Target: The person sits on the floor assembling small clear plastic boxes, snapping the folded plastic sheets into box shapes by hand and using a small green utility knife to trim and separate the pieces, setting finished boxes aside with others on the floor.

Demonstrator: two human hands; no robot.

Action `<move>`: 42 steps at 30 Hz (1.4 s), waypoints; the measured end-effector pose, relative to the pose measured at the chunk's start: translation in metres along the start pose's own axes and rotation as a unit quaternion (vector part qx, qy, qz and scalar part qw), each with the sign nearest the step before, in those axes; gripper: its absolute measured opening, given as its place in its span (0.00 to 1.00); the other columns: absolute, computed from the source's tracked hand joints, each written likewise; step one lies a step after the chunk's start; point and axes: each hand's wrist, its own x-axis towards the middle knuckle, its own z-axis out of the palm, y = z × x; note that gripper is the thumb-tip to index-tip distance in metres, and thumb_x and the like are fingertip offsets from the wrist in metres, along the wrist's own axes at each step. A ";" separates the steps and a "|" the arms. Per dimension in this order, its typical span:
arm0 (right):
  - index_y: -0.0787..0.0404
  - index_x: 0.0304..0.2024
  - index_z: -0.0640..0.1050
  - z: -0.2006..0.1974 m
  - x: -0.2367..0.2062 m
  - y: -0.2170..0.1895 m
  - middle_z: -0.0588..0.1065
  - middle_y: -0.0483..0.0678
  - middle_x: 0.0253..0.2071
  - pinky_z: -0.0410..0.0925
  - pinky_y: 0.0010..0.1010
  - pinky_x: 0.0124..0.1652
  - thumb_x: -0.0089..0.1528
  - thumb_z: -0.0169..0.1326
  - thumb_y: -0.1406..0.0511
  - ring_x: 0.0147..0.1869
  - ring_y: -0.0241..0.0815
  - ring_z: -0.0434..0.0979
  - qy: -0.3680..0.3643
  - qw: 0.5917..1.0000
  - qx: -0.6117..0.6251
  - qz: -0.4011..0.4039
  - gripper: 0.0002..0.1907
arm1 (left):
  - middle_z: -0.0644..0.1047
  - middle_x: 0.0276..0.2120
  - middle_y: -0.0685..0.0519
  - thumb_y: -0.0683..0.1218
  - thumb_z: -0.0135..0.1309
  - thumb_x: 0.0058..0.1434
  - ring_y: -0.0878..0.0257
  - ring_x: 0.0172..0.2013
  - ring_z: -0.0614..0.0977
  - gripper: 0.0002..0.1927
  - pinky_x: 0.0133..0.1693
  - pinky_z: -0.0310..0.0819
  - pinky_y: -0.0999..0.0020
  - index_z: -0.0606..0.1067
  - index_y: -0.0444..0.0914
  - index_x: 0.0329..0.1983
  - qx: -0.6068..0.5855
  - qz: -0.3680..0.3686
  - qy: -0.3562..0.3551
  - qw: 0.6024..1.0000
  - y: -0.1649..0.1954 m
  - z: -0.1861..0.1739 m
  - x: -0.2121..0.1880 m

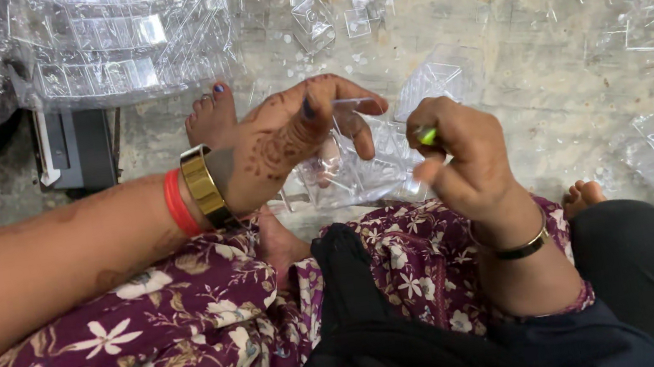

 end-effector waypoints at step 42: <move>0.62 0.54 0.69 0.003 -0.025 0.020 0.65 0.39 0.30 0.56 0.22 0.30 0.52 0.53 0.27 0.31 0.28 0.60 0.058 0.997 0.001 0.046 0.51 | 0.74 0.65 0.49 0.58 0.65 0.63 0.57 0.67 0.74 0.40 0.66 0.69 0.57 0.57 0.42 0.71 0.205 0.010 0.071 0.976 -0.009 0.026 0.004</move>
